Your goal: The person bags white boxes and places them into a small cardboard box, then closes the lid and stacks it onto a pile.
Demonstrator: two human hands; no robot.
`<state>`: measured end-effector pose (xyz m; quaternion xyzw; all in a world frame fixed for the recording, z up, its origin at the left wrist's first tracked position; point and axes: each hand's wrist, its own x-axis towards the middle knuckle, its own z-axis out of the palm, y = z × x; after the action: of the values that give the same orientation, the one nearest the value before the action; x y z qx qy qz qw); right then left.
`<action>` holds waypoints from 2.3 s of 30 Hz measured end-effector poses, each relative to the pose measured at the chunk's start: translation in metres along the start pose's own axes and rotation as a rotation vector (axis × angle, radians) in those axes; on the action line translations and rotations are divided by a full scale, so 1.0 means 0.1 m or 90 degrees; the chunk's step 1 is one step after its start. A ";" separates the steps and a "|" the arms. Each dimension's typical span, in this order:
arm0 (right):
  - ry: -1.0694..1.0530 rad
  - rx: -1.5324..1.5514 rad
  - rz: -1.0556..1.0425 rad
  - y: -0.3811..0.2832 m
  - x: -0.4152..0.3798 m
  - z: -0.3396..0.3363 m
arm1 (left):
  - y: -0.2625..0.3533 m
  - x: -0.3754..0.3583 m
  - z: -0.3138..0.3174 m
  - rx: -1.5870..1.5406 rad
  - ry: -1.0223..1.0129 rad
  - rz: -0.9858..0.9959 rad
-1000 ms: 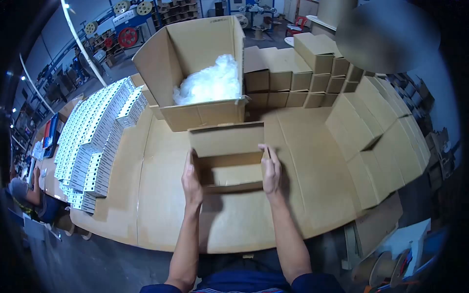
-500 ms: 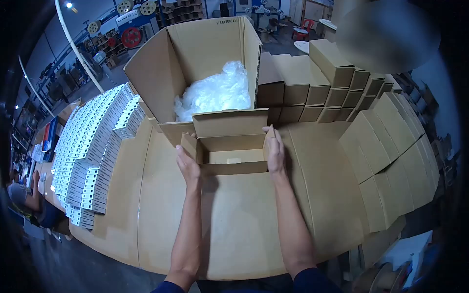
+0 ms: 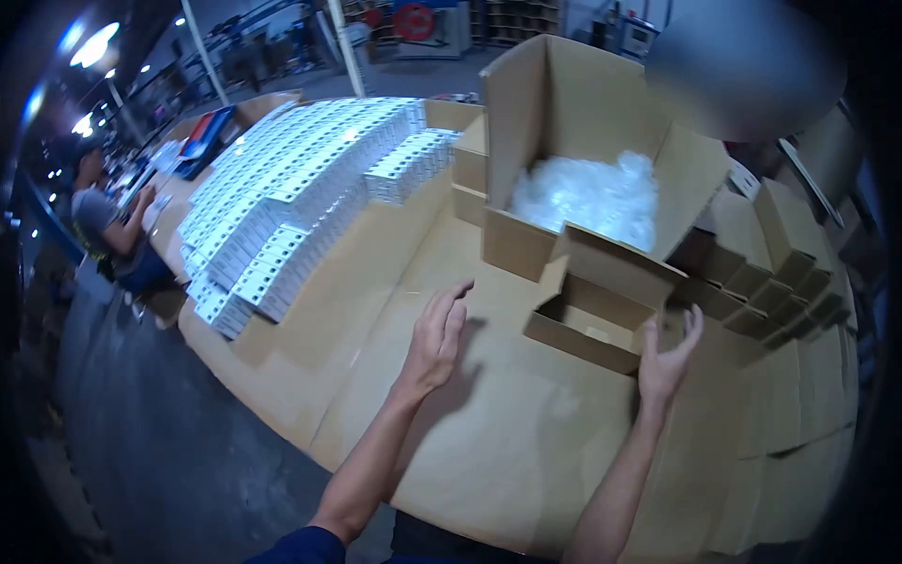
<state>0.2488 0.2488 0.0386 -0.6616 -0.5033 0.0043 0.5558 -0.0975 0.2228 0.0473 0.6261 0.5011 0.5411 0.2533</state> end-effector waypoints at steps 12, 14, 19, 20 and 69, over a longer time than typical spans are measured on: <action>-0.657 0.214 -0.546 -2.56 -1.12 1.88 | -0.69 0.69 -2.47 0.506 0.243 0.158; -0.645 0.154 -0.628 -2.81 -1.16 2.53 | -0.78 0.92 -2.66 0.553 0.225 0.191; -0.554 0.144 -0.604 -3.46 -1.03 3.50 | -0.99 1.13 -2.78 0.659 0.186 0.212; -0.575 0.102 -0.618 -3.52 -0.98 3.60 | -1.03 1.12 -2.80 0.670 0.183 0.211; -0.188 0.090 -0.193 -1.02 1.69 0.86 | -0.31 3.36 1.71 0.435 -0.395 0.172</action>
<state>0.2163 0.4122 0.1753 -0.5297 -0.6713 0.0526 0.5157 0.0210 0.5751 0.1144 0.8650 0.4650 0.1613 0.0977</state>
